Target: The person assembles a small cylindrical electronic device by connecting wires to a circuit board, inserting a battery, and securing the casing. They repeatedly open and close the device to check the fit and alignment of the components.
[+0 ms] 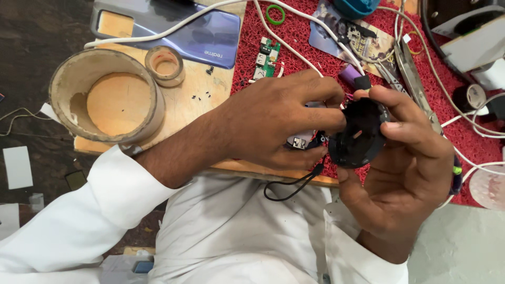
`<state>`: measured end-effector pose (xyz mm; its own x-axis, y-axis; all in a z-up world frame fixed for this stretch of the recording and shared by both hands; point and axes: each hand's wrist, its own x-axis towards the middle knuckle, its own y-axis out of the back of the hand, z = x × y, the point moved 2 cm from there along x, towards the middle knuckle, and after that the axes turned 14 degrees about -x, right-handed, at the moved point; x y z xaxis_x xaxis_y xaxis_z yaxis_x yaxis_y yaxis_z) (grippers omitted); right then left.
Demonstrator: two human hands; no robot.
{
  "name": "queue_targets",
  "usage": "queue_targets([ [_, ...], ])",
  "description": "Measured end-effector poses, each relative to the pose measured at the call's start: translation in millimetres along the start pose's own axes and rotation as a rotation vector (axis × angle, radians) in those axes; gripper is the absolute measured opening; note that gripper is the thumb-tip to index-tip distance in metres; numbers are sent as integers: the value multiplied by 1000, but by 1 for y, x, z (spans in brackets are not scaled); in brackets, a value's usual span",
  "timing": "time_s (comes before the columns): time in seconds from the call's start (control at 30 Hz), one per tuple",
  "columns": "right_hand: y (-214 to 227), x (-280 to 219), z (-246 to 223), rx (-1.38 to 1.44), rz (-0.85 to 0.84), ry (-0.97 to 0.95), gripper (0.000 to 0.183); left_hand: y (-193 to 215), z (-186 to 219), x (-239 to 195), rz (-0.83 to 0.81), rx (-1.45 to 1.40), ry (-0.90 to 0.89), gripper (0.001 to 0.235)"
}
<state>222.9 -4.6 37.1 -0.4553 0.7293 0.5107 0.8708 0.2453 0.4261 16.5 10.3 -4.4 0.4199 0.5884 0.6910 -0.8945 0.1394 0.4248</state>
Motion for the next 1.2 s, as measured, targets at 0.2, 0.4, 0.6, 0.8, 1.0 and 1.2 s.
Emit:
queue_targets([
  [0.2,1,0,4,2,3,-5,59,-4,2,0,80,4,-32,36],
  [0.4,1,1,4,-3,-12,-15,59,-10,6,0,175,35,7,34],
  [0.6,2,-1,7,-54,-9,-12,60,-13,7,-4,248,-53,-5,34],
  [0.8,6,-1,17,-38,12,11,62,-15,4,-4,272,-69,-5,35],
  [1.0,9,-8,23,-126,31,33,63,-16,4,-5,256,-70,3,35],
  [1.2,8,-10,24,-108,41,40,62,-16,4,-6,259,-60,-12,37],
])
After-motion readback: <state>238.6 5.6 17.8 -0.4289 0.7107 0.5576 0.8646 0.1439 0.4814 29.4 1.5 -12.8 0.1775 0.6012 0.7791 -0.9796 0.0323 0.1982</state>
